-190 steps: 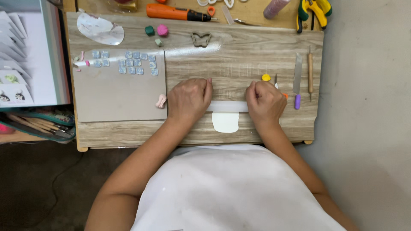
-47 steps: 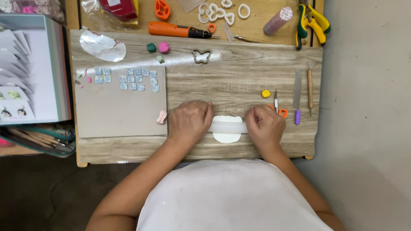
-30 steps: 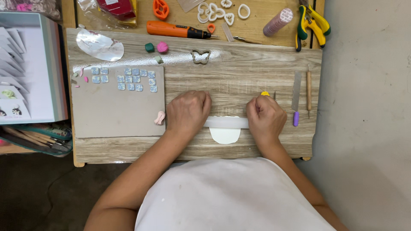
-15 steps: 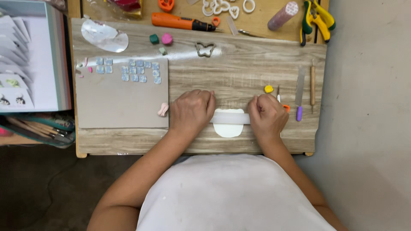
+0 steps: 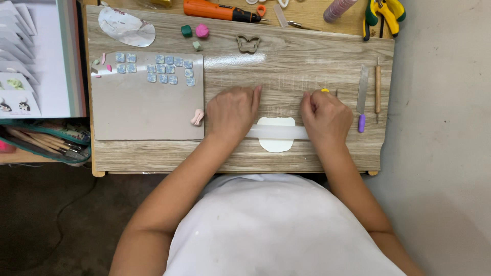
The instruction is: The person kneads a small piece of white clay, then uses a white rolling pin to flatten it on a wooden work surface. The person repeatedly rolls and adjusts the clay to achieve a thin, even sheet.
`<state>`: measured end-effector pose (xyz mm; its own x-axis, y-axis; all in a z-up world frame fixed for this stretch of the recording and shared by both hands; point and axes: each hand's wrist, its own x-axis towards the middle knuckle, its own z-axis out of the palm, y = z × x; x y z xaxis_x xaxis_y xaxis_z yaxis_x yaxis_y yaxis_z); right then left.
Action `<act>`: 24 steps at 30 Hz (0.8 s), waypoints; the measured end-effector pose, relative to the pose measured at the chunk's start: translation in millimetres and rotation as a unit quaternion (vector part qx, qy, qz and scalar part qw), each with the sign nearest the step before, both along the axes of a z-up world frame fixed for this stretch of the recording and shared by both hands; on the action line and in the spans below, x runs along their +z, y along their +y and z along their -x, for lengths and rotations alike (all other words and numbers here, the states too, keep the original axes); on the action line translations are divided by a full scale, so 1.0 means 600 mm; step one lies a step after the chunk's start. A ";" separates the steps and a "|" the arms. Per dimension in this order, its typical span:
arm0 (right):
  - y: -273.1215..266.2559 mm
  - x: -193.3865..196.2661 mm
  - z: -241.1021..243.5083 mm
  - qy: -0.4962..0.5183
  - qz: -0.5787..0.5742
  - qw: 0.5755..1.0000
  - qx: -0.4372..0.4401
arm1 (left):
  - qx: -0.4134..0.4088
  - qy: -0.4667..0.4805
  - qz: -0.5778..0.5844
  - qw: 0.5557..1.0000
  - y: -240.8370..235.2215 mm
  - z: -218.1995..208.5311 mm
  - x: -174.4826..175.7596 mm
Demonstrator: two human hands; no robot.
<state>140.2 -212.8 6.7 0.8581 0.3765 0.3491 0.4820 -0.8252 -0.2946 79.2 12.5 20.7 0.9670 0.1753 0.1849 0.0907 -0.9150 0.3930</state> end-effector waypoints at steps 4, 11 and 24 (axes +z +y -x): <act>0.000 -0.001 0.017 0.030 0.025 0.999 -0.029 | -0.005 0.035 0.043 0.998 0.002 0.010 0.003; -0.004 0.009 0.047 0.093 -0.015 0.995 -0.016 | -0.023 0.046 0.068 0.996 -0.005 0.042 0.010; -0.036 -0.027 0.098 -0.006 -0.070 0.995 0.066 | -0.089 -0.097 0.032 0.991 -0.016 0.092 -0.009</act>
<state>81.4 -234.6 -9.4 0.7994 0.4332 0.4162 0.5881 -0.7059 -0.3948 23.9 2.9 15.1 0.9312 0.0222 0.3639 -0.1526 -0.8828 0.4443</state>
